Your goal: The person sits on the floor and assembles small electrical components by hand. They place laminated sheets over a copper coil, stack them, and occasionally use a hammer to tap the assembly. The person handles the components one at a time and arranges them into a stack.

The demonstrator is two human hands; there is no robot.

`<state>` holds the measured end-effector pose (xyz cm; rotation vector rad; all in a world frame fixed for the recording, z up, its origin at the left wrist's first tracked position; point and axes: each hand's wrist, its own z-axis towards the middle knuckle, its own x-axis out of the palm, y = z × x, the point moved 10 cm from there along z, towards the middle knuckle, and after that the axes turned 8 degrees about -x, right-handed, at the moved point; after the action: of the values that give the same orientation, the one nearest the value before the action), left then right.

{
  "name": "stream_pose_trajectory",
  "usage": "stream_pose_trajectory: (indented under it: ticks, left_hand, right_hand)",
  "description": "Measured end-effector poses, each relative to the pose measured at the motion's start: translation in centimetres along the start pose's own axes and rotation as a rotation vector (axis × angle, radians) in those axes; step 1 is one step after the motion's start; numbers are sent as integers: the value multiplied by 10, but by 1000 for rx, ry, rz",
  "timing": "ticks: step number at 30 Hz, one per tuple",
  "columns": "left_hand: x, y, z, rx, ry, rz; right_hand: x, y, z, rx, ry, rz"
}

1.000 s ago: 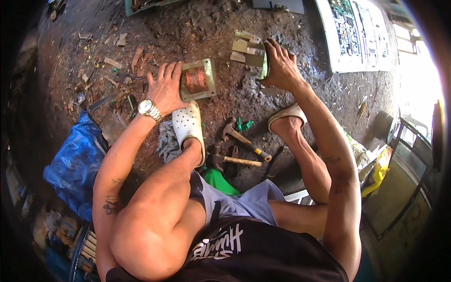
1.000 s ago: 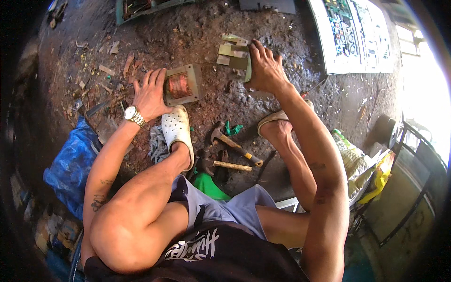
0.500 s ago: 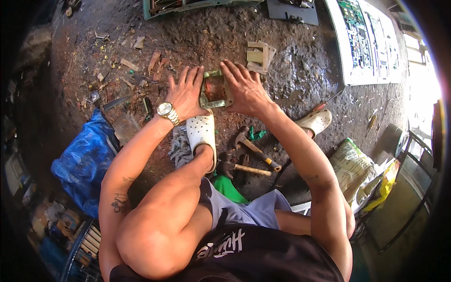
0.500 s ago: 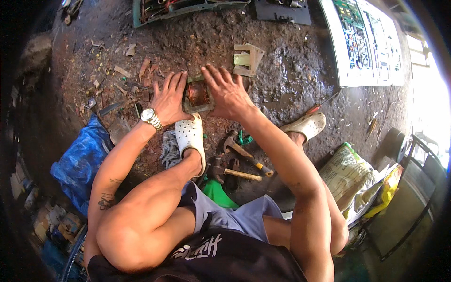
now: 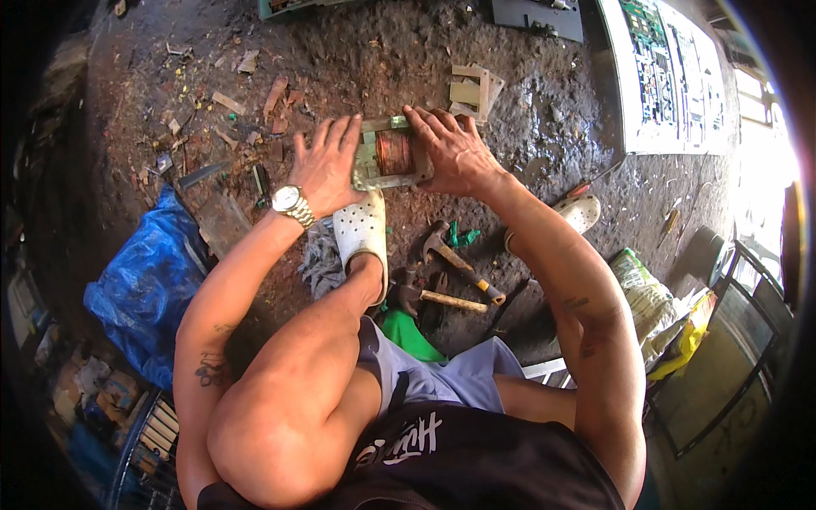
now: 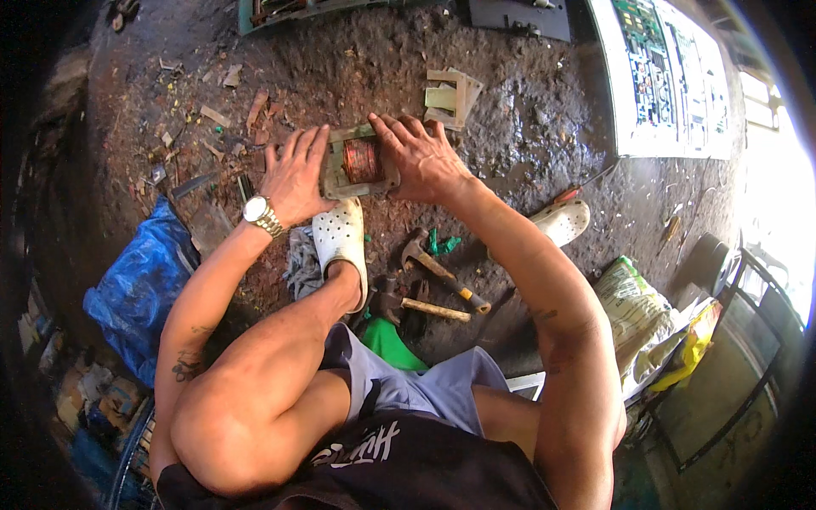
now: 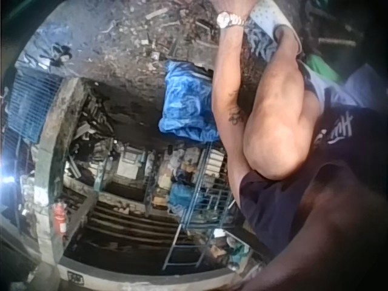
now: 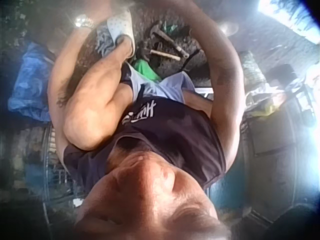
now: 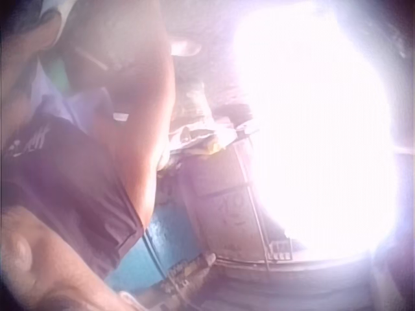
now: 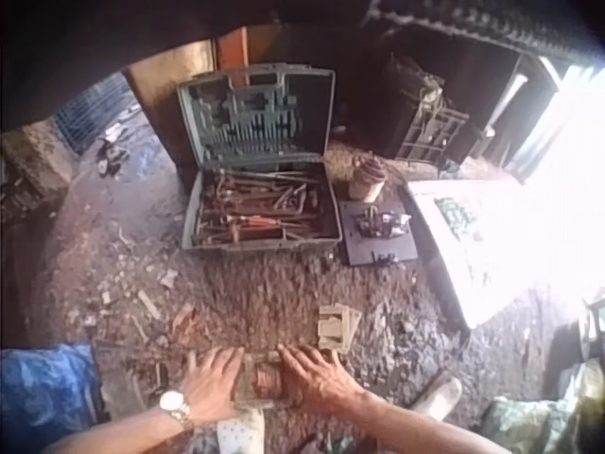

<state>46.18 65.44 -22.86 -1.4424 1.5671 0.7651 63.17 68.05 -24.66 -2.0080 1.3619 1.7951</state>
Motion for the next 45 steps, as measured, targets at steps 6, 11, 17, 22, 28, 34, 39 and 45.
stream_pose_trajectory:
  ticks: [6,11,17,22,28,34,39,45]
  left_hand:
    - [10,85,-26,-74,-20,-38]
    - [-11,129,-15,-204,-155,-108]
    - [-75,15,68,80,-305,-129]
    - [-71,-75,116,263,-246,-113]
    - [-57,-46,126,225,-289,-234]
    - [-46,-18,53,178,-136,-104]
    - [-11,-42,10,184,-25,-42]
    - [-11,-61,18,129,-39,-132]
  right_hand:
    - [-15,-28,-29,-27,-70,-45]
    - [-40,-100,-58,168,-105,-123]
    - [-64,-130,-35,214,-150,-197]
    - [-86,-169,-63,429,-245,-89]
    - [-98,-170,-104,508,-341,-84]
    - [-58,-56,-60,228,-96,22]
    - [-19,4,-19,47,-34,-29]
    - [-27,17,-14,-138,-276,35]
